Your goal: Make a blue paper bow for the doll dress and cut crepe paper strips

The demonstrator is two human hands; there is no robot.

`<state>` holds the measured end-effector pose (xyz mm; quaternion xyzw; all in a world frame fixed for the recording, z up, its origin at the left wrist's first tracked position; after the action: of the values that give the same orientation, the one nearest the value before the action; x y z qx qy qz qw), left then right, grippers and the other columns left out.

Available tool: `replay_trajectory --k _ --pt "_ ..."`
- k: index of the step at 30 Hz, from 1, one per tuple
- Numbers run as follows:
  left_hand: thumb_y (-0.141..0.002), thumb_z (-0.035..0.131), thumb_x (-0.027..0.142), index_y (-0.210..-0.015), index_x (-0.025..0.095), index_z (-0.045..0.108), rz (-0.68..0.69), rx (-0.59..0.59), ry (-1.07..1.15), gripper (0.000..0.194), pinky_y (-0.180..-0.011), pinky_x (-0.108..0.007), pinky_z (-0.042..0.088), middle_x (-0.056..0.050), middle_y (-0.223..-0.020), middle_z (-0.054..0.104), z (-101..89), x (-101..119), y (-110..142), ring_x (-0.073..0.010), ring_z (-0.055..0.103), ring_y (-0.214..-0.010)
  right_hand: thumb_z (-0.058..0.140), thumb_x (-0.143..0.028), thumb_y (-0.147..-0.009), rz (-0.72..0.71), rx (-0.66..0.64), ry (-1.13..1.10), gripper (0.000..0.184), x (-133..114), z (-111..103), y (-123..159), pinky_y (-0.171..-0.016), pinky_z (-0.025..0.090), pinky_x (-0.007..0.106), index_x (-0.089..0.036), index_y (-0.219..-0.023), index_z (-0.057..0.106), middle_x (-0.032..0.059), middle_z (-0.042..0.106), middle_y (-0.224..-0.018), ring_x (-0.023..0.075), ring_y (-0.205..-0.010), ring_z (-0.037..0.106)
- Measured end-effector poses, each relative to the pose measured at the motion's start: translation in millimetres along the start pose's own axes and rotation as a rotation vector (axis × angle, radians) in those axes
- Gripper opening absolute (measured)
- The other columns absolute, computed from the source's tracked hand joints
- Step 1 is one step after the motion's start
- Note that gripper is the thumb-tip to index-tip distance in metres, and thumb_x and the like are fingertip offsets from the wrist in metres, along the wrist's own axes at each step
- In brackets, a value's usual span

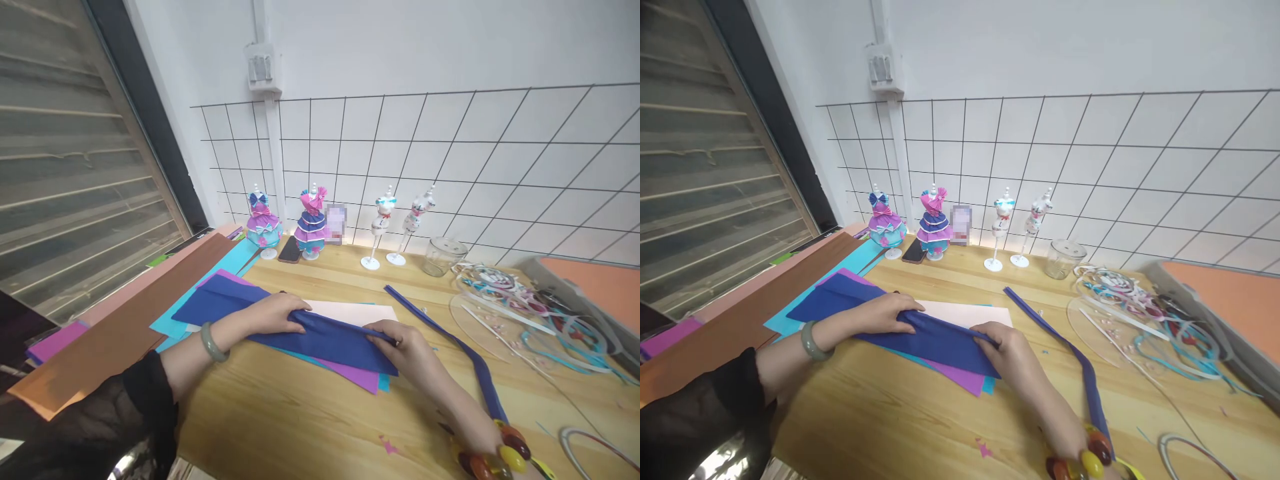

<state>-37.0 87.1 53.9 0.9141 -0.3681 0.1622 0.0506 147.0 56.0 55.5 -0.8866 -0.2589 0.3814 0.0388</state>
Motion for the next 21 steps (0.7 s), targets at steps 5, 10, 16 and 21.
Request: replay_trajectory --k 5,10,16,21 --pt "-0.075 0.061 0.034 -0.100 0.022 0.064 -0.136 -0.140 0.116 0.028 -0.069 -0.022 0.042 -0.002 -0.092 0.066 -0.8 -46 24 -0.0166 0.060 -0.081 0.048 -0.024 -0.083 -0.008 0.055 -0.057 0.020 0 -11 0 -0.076 0.049 0.028 -0.023 -0.091 0.066 0.0023 0.070 -0.091 0.0161 -0.084 0.063" --pt "-0.075 0.056 0.028 -0.093 0.024 0.067 -0.197 -0.207 0.105 0.021 -0.063 -0.020 0.040 0.002 -0.084 0.067 -17.7 -65 44 -0.0132 0.059 -0.072 0.049 -0.027 -0.083 0.052 0.053 -0.106 0.020 8 -8 1 -0.071 0.050 0.028 -0.023 -0.090 0.067 0.0015 0.070 -0.090 0.0167 -0.080 0.064" --pt "-0.078 0.051 0.030 -0.083 0.022 0.067 -0.218 -0.150 -0.012 0.018 -0.058 -0.020 0.038 0.002 -0.074 0.065 -60.5 -59 44 -0.0117 0.056 -0.064 0.050 -0.029 -0.081 0.068 0.104 -0.129 0.021 9 -13 -1 -0.076 0.051 0.031 -0.024 -0.092 0.067 0.0020 0.071 -0.094 0.0191 -0.087 0.064" --pt "-0.081 0.046 0.020 -0.086 0.020 0.063 -0.088 0.160 -0.419 0.018 -0.066 -0.024 0.038 -0.002 -0.077 0.061 -95.4 -36 35 -0.0145 0.055 -0.075 0.050 -0.030 -0.080 0.053 0.299 0.007 0.023 26 -39 4 -0.082 0.049 0.037 -0.023 -0.094 0.067 0.0043 0.070 -0.097 0.0217 -0.094 0.063"
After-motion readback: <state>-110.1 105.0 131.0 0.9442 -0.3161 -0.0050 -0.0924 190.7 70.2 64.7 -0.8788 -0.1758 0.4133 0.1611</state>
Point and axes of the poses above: each hand's wrist, its own y-axis away from the middle knuckle, its own z-axis out of the palm, x = y × z, the point moved 10 cm from there along -y, towards the middle knuckle
